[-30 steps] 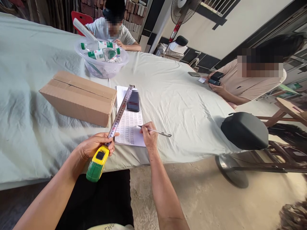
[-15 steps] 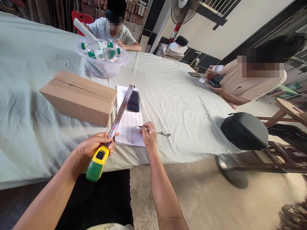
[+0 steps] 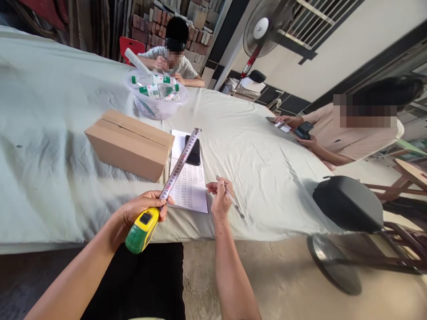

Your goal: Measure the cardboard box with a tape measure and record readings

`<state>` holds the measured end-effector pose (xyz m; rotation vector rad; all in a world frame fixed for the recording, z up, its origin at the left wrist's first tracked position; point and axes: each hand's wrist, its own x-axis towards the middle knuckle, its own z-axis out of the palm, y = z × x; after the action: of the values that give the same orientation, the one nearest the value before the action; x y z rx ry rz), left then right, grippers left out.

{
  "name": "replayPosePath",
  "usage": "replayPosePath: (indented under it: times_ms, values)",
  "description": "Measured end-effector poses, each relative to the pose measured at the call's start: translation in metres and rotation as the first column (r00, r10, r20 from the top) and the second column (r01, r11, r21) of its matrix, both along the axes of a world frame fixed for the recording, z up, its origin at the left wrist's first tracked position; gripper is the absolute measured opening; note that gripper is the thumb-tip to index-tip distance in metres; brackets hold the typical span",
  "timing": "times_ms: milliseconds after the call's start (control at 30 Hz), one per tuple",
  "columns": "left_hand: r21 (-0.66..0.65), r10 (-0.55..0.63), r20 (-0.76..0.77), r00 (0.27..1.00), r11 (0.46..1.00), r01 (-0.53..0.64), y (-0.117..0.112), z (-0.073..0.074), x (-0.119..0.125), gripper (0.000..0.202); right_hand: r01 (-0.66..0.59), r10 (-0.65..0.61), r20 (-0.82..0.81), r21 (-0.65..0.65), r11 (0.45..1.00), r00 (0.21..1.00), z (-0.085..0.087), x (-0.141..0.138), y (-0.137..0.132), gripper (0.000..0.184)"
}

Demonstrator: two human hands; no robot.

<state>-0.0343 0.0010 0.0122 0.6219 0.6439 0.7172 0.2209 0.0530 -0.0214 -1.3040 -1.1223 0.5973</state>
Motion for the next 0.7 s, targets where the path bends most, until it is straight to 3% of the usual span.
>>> replayPosePath:
  times_ms: [100, 167, 233, 333, 467, 700]
  values:
    - [0.042, -0.055, 0.049, 0.997, 0.998, 0.053, -0.006, 0.0, -0.003, 0.016, -0.072, 0.074, 0.071, -0.04, 0.997, 0.995, 0.012, -0.001, 0.0, 0.031]
    - [0.063, -0.098, 0.102, 0.99, 0.994, 0.092, -0.011, -0.002, -0.004, 0.018, -0.204, 0.211, 0.102, -0.075, 0.976, 0.972, 0.019, -0.006, 0.005, 0.033]
    - [0.083, -0.101, 0.178, 0.979, 0.993, 0.088, -0.014, -0.004, -0.002, 0.019, -0.381, 0.391, 0.131, -0.095, 0.92, 0.911, 0.024, -0.018, 0.014, 0.044]
    - [0.089, -0.003, 0.268, 0.963, 0.996, -0.022, -0.019, -0.007, 0.001, 0.02, -0.564, 0.565, 0.228, -0.078, 0.822, 0.793, 0.024, -0.045, 0.029, 0.061]
    - [0.074, 0.156, 0.223, 0.962, 0.982, -0.176, -0.026, -0.009, -0.003, 0.017, -0.638, 0.623, 0.296, -0.055, 0.768, 0.724, 0.017, -0.08, 0.047, 0.074]
    - [-0.012, 0.206, 0.007, 0.979, 0.979, -0.205, -0.06, -0.003, -0.032, 0.018, -0.674, 0.651, 0.262, -0.005, 0.739, 0.712, 0.007, -0.104, 0.06, 0.064]
